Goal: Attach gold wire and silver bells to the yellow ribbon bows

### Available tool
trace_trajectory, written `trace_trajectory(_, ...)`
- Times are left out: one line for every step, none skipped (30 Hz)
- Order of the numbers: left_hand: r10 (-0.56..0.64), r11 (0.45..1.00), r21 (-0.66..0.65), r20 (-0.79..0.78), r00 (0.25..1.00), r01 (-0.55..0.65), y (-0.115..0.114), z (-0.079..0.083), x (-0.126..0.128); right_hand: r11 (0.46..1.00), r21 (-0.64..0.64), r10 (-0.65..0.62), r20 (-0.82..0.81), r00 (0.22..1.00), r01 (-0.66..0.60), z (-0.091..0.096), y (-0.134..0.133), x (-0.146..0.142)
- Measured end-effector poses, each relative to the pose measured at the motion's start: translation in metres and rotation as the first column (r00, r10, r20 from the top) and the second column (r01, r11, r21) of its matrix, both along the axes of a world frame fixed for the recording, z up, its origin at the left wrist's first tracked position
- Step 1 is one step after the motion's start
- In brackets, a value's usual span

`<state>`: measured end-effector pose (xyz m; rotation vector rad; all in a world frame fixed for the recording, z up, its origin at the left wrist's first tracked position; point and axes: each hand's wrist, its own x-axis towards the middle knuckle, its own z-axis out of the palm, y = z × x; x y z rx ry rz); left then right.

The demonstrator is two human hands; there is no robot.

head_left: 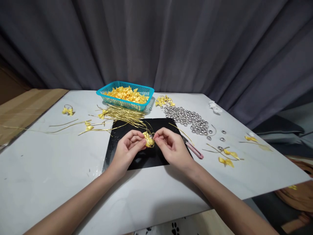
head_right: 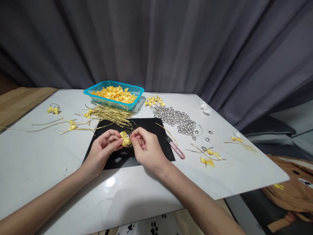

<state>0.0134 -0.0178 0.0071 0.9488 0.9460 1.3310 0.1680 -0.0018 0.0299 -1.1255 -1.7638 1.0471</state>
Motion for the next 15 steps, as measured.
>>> trace_trajectory(-0.006,1.0,0.004,0.005,1.0,0.006,0.0,-0.0006,-0.0004,1.0,0.0,0.01,0.004,1.0,-0.01,-0.0001,-0.0005,0.0002)
trace_trajectory(-0.012,1.0,0.008,0.009,1.0,0.012,-0.0001,-0.001,-0.0007,1.0,0.002,0.017,0.009,1.0,-0.017,-0.0002,-0.0011,0.0004)
trace_trajectory(-0.017,1.0,0.009,0.012,1.0,0.017,-0.0001,-0.0012,-0.0009,1.0,0.005,0.02,0.014,1.0,-0.02,-0.0003,-0.0016,0.0006)
trace_trajectory(-0.021,1.0,0.009,0.014,1.0,0.021,-0.0002,-0.0013,-0.0011,1.0,0.011,0.023,0.018,1.0,-0.023,-0.0003,-0.0021,0.0007)
trace_trajectory(-0.025,1.0,0.01,0.016,1.0,0.025,-0.0003,-0.0012,-0.0011,1.0,0.018,0.023,0.019,1.0,-0.024,-0.0002,-0.0026,0.0007)
trace_trajectory(-0.03,0.999,0.012,0.018,0.999,0.029,-0.0005,-0.0009,-0.001,0.999,0.024,0.023,0.021,1.0,-0.024,0.0001,-0.0029,0.0007)
trace_trajectory(-0.033,0.999,0.015,0.021,0.999,0.033,-0.0008,-0.0005,-0.0009,0.999,0.029,0.023,0.023,0.999,-0.024,0.0004,-0.0031,0.0007)
trace_trajectory(-0.037,0.999,0.017,0.024,0.999,0.036,-0.001,0.0,-0.0008,0.999,0.032,0.023,0.028,0.999,-0.024,0.0008,-0.0032,0.0006)
trace_trajectory(-0.039,0.999,0.019,0.027,0.999,0.038,-0.0012,0.0004,-0.0006,0.999,0.036,0.024,0.033,0.999,-0.025,0.0011,-0.0032,0.0006)
trace_trajectory(-0.038,0.999,0.019,0.03,0.999,0.037,-0.0014,0.0008,-0.0005,0.999,0.039,0.025,0.039,0.999,-0.026,0.0013,-0.0031,0.0006)
trace_trajectory(-0.036,0.999,0.019,0.03,0.999,0.036,-0.0015,0.0011,-0.0004,0.999,0.042,0.026,0.047,0.999,-0.028,0.0012,-0.0029,0.0007)
trace_trajectory(-0.034,0.999,0.019,0.028,0.999,0.034,-0.0015,0.0012,-0.0003,0.998,0.047,0.028,0.055,0.998,-0.031,0.001,-0.0027,0.0009)
trace_trajectory(-0.033,0.999,0.021,0.025,0.999,0.033,-0.0014,0.0011,-0.0003,0.998,0.054,0.029,0.061,0.998,-0.032,0.0005,-0.0025,0.0012)
trace_trajectory(-0.034,0.999,0.024,0.022,0.999,0.033,-0.0012,0.0007,-0.0004,0.998,0.061,0.031,0.069,0.997,-0.035,0.0,-0.0023,0.0015)
trace_trajectory(-0.035,0.999,0.029,0.02,0.999,0.035,-0.001,0.0003,-0.0006,0.997,0.067,0.033,0.076,0.997,-0.038,-0.0005,-0.0023,0.0018)
